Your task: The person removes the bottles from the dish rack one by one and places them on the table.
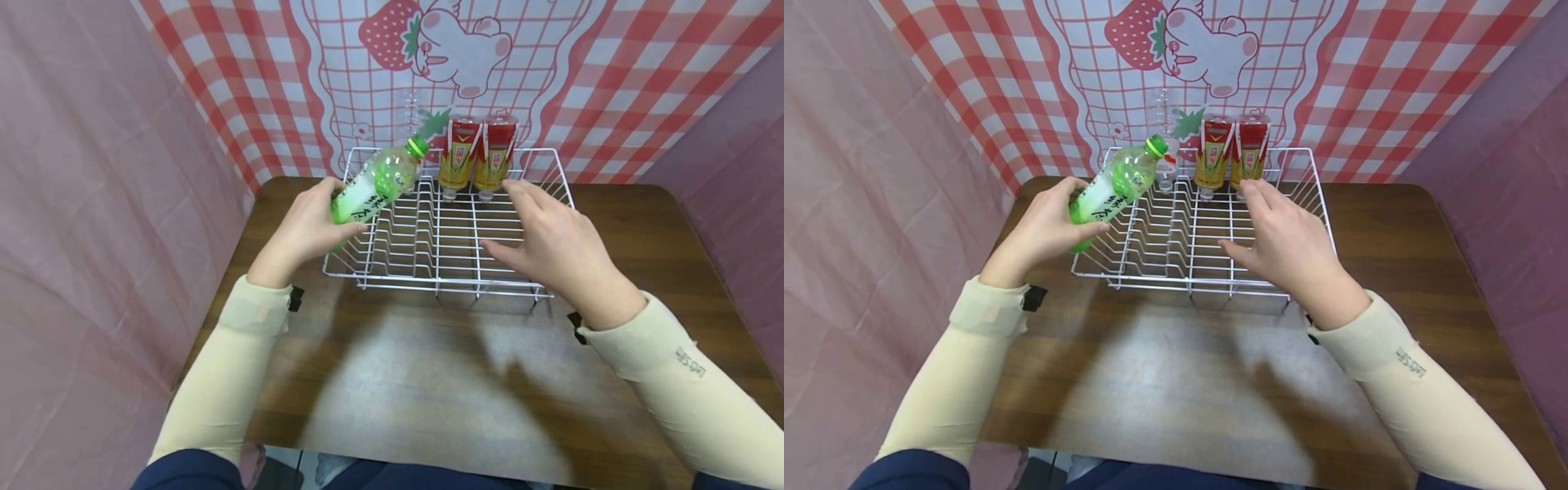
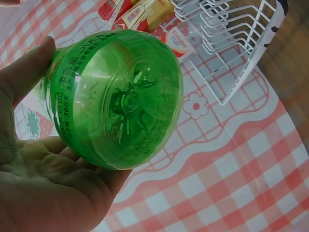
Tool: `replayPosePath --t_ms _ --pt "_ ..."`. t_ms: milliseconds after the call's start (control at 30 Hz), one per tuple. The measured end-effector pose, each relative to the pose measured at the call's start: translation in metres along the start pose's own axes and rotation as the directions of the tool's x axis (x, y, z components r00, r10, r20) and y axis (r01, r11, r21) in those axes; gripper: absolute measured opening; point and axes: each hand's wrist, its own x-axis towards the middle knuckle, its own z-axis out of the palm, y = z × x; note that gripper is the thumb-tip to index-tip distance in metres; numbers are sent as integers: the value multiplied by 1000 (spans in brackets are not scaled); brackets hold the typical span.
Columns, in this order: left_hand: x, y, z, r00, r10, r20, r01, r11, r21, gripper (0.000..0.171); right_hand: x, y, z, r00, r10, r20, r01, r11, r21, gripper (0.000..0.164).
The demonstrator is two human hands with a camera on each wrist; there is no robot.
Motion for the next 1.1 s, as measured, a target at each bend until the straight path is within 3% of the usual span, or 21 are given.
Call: replayPosePath --t_ms 700,1100 --pt "-3 -20 -6 995 -35 -88 27 996 -90 71 -6 9 2 999 43 -1 -43 999 27 92" --pt "-4 -30 -11 987 -47 -155 34 996 -87 71 -8 15 2 998 58 -13 -57 998 39 89"
